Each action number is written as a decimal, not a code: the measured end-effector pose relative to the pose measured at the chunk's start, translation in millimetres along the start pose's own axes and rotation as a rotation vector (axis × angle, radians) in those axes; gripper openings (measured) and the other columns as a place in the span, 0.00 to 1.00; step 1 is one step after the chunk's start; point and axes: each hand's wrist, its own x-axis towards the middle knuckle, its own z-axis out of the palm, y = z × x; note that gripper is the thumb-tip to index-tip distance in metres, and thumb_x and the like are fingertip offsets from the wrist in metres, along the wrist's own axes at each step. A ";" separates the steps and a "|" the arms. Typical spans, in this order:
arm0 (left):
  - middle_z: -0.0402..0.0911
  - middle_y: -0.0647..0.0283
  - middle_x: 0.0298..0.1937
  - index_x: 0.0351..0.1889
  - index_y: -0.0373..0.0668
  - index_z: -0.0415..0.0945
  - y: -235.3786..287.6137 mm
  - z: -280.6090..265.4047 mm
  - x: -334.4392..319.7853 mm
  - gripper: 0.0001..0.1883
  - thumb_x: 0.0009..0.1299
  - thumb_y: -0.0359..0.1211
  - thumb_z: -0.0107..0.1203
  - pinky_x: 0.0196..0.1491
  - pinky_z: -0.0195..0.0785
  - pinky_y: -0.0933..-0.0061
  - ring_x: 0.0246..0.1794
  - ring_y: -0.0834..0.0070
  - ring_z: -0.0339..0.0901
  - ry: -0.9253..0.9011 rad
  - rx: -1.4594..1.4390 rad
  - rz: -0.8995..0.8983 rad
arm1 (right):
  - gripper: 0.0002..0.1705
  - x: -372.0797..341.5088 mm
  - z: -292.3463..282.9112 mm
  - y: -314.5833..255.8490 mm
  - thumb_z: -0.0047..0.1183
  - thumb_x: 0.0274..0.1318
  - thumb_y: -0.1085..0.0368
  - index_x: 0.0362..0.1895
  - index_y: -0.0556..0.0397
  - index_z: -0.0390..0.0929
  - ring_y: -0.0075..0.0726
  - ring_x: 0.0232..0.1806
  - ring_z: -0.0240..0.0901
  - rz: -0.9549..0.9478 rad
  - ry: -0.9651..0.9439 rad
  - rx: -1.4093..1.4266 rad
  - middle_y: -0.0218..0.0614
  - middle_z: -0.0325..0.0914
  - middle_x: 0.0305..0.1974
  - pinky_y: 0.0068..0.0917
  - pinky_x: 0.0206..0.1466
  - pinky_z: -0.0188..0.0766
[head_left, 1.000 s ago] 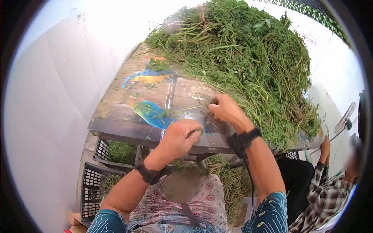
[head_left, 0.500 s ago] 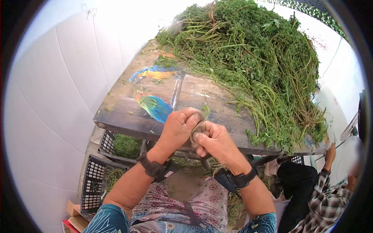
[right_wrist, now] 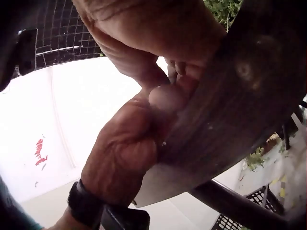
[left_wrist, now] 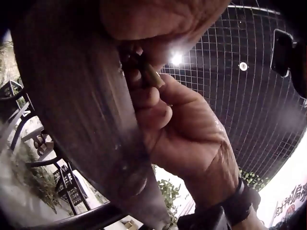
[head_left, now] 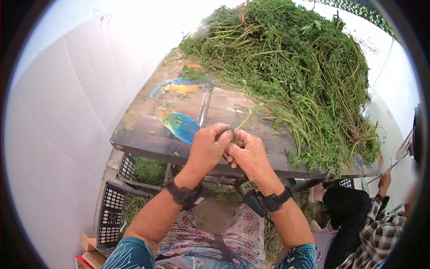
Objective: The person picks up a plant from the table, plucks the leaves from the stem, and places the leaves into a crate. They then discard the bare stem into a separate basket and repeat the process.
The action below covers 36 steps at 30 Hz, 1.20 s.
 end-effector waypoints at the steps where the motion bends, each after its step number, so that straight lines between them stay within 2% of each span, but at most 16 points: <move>1: 0.77 0.67 0.25 0.39 0.32 0.75 -2.5 0.2 -0.9 0.12 0.66 0.33 0.50 0.27 0.66 0.81 0.24 0.86 0.71 0.001 -0.012 0.008 | 0.10 -0.3 0.3 0.6 0.45 0.50 0.70 0.39 0.60 0.71 0.17 0.21 0.66 0.003 0.010 0.009 0.30 0.72 0.24 0.16 0.19 0.64; 4: 0.77 0.66 0.25 0.39 0.33 0.75 -0.3 0.2 -2.9 0.11 0.65 0.32 0.50 0.27 0.66 0.82 0.23 0.86 0.71 0.065 0.073 0.118 | 0.09 0.3 2.8 -0.5 0.47 0.51 0.70 0.38 0.59 0.70 0.17 0.19 0.65 0.018 0.039 0.080 0.29 0.72 0.23 0.16 0.18 0.63; 7: 0.79 0.57 0.25 0.37 0.34 0.76 1.8 1.0 -6.2 0.10 0.63 0.31 0.51 0.30 0.68 0.76 0.25 0.77 0.75 0.058 0.010 0.039 | 0.08 -1.4 0.7 -1.8 0.48 0.52 0.69 0.37 0.59 0.69 0.17 0.18 0.64 0.042 0.079 0.222 0.29 0.71 0.22 0.16 0.17 0.62; 10: 0.78 0.57 0.25 0.36 0.35 0.76 6.1 0.6 -7.5 0.10 0.62 0.31 0.52 0.30 0.67 0.75 0.25 0.76 0.75 0.027 0.033 -0.005 | 0.08 -1.1 -5.9 0.0 0.49 0.53 0.68 0.37 0.58 0.69 0.18 0.17 0.64 0.024 0.099 0.339 0.28 0.70 0.22 0.16 0.16 0.62; 13: 0.77 0.66 0.24 0.35 0.33 0.76 2.3 1.3 -6.4 0.10 0.63 0.32 0.53 0.29 0.65 0.80 0.26 0.85 0.71 -0.014 0.164 0.084 | 0.09 1.9 -17.0 1.3 0.49 0.55 0.67 0.39 0.57 0.68 0.18 0.17 0.64 0.013 0.051 0.412 0.28 0.70 0.22 0.16 0.17 0.62; 15: 0.76 0.66 0.24 0.34 0.33 0.76 3.6 1.1 -6.5 0.09 0.62 0.31 0.54 0.29 0.64 0.79 0.25 0.85 0.70 -0.021 0.185 0.124 | 0.11 4.4 -23.9 4.5 0.49 0.55 0.66 0.41 0.57 0.67 0.18 0.17 0.64 0.013 -0.012 0.412 0.27 0.70 0.22 0.16 0.17 0.62; 16: 0.76 0.66 0.23 0.34 0.33 0.76 4.8 1.2 -6.5 0.09 0.62 0.31 0.54 0.29 0.64 0.79 0.25 0.85 0.70 -0.025 0.195 0.145 | 0.12 5.4 -27.7 5.4 0.49 0.55 0.66 0.43 0.57 0.67 0.18 0.18 0.64 0.021 -0.009 0.387 0.28 0.70 0.23 0.16 0.18 0.62; 18: 0.75 0.66 0.23 0.33 0.33 0.75 8.4 0.8 -7.4 0.09 0.62 0.31 0.54 0.29 0.64 0.79 0.25 0.85 0.69 -0.039 0.170 0.069 | 0.15 6.4 -32.9 5.8 0.49 0.55 0.67 0.46 0.58 0.66 0.18 0.18 0.63 0.039 -0.002 0.335 0.28 0.70 0.25 0.16 0.19 0.62; 21: 0.74 0.67 0.22 0.33 0.34 0.75 8.9 -0.1 -8.7 0.08 0.62 0.31 0.53 0.29 0.64 0.79 0.25 0.85 0.69 -0.055 0.154 0.039 | 0.18 -0.9 -31.8 -6.0 0.48 0.55 0.67 0.50 0.59 0.67 0.17 0.20 0.63 -0.052 0.062 0.203 0.30 0.70 0.28 0.16 0.21 0.62; 24: 0.72 0.68 0.22 0.34 0.34 0.74 5.0 0.0 -8.6 0.08 0.63 0.31 0.51 0.28 0.63 0.79 0.24 0.85 0.67 -0.063 0.136 0.066 | 0.17 -3.6 -35.8 -9.0 0.48 0.57 0.67 0.50 0.59 0.66 0.17 0.23 0.63 -0.072 -0.018 0.151 0.31 0.70 0.30 0.15 0.23 0.64; 27: 0.71 0.69 0.22 0.34 0.35 0.73 2.2 1.4 -8.8 0.08 0.64 0.31 0.50 0.27 0.62 0.79 0.23 0.85 0.66 -0.079 0.101 0.070 | 0.18 -0.5 -39.5 -5.2 0.47 0.55 0.67 0.50 0.59 0.68 0.17 0.21 0.64 -0.099 -0.057 0.100 0.29 0.71 0.29 0.16 0.22 0.62; 30: 0.70 0.69 0.22 0.34 0.36 0.73 3.0 0.2 -9.1 0.07 0.64 0.31 0.49 0.26 0.62 0.79 0.23 0.84 0.65 -0.091 0.100 0.076 | 0.13 1.8 -40.7 -6.5 0.48 0.54 0.66 0.43 0.60 0.72 0.17 0.20 0.65 -0.104 -0.049 0.006 0.28 0.72 0.26 0.16 0.22 0.63; 33: 0.69 0.69 0.21 0.34 0.36 0.72 7.7 -0.7 -10.4 0.07 0.65 0.31 0.49 0.26 0.62 0.79 0.23 0.84 0.65 -0.105 0.060 0.043 | 0.11 1.7 -42.8 -7.3 0.50 0.54 0.64 0.37 0.61 0.75 0.17 0.19 0.66 -0.145 0.028 -0.210 0.27 0.72 0.23 0.17 0.22 0.63; 36: 0.69 0.69 0.21 0.33 0.36 0.71 9.2 -1.7 -9.7 0.07 0.66 0.32 0.48 0.26 0.62 0.78 0.23 0.84 0.65 -0.110 0.072 0.038 | 0.11 0.3 -46.7 -8.3 0.50 0.54 0.64 0.34 0.61 0.75 0.18 0.20 0.67 -0.179 0.080 -0.357 0.28 0.73 0.22 0.18 0.22 0.63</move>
